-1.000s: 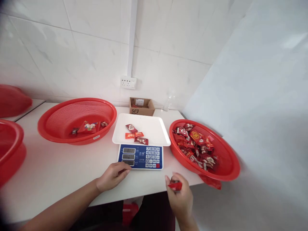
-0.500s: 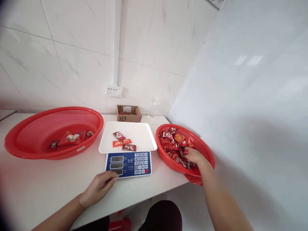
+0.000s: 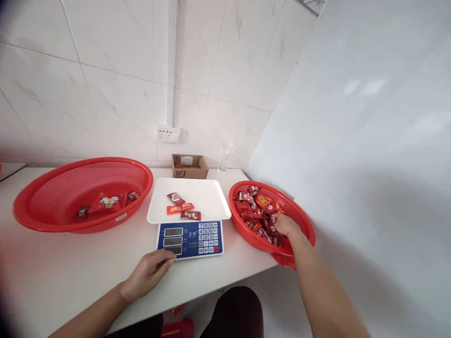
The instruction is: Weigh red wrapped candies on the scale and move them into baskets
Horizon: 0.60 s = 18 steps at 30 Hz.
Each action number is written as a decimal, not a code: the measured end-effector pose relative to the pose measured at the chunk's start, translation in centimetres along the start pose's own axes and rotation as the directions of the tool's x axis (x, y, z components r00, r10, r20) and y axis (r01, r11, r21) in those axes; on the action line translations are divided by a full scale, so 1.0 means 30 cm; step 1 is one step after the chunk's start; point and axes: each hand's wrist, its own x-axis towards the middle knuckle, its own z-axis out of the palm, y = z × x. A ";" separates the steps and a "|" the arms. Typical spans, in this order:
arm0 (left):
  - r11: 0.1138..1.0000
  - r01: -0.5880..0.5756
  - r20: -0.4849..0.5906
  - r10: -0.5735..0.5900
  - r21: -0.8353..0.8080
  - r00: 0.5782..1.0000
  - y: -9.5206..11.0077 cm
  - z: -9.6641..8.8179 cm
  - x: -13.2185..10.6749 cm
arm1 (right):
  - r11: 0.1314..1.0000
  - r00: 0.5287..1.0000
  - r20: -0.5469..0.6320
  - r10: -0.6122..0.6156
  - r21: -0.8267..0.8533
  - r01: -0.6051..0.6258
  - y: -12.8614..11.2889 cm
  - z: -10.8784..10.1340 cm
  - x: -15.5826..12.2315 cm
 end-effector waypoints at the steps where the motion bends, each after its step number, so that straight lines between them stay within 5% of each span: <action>1: 1.000 -0.003 0.000 0.003 -0.002 1.000 0.002 -0.001 0.001 | 1.000 1.000 0.025 0.018 -0.004 -0.018 -0.002 -0.009 0.008; 13: 1.000 -0.012 0.019 0.011 0.012 1.000 0.007 -0.003 -0.003 | 0.992 0.994 -0.092 0.064 0.119 -0.053 -0.099 -0.088 0.020; 18: 1.000 -0.003 0.020 0.003 -0.025 1.000 0.003 -0.001 -0.007 | 0.966 0.986 -0.165 0.014 0.255 0.029 -0.231 -0.094 -0.001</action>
